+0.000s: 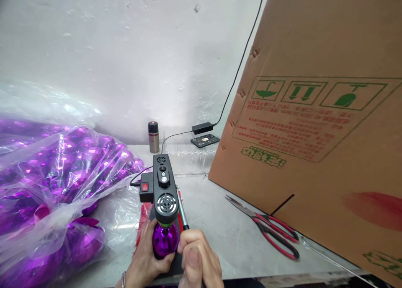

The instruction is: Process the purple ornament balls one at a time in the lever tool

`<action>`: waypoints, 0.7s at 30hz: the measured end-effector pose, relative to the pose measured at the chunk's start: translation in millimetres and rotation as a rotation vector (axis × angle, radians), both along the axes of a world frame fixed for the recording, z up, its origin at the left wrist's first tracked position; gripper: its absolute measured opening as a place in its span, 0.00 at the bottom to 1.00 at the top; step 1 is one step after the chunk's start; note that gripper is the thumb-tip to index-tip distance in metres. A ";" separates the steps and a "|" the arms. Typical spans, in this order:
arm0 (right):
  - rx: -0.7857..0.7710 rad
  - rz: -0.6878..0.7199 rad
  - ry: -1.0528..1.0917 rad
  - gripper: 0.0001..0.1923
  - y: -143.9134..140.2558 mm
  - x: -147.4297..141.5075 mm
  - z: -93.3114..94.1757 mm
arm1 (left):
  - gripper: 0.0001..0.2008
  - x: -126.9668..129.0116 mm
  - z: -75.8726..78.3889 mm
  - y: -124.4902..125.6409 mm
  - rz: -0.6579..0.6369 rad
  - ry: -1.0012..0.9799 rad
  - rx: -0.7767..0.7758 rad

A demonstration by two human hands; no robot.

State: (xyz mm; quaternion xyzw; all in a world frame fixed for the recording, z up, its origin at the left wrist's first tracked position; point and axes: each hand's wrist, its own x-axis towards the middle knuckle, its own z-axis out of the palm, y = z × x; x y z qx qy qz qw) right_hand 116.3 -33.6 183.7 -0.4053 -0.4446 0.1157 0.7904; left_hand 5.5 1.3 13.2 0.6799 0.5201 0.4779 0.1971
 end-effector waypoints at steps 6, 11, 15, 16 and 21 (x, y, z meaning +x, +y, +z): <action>0.137 0.023 -0.152 0.26 5.2 10.7 -7.8 | 0.40 -0.7 3.2 -0.8 -0.007 0.016 -0.005; 0.118 -0.048 -0.135 0.27 3.8 4.2 -19.7 | 0.42 0.6 -2.0 1.8 0.015 0.001 -0.021; 0.128 0.031 -0.165 0.27 8.4 9.0 3.4 | 0.42 1.9 -2.7 4.3 0.012 -0.029 -0.027; 0.072 0.038 -0.142 0.28 9.4 10.6 12.5 | 0.42 1.4 -2.0 2.4 0.007 -0.041 -0.041; -0.098 0.053 -0.081 0.29 5.5 5.1 42.0 | 0.43 -10.2 7.0 -33.3 0.042 -0.086 -0.109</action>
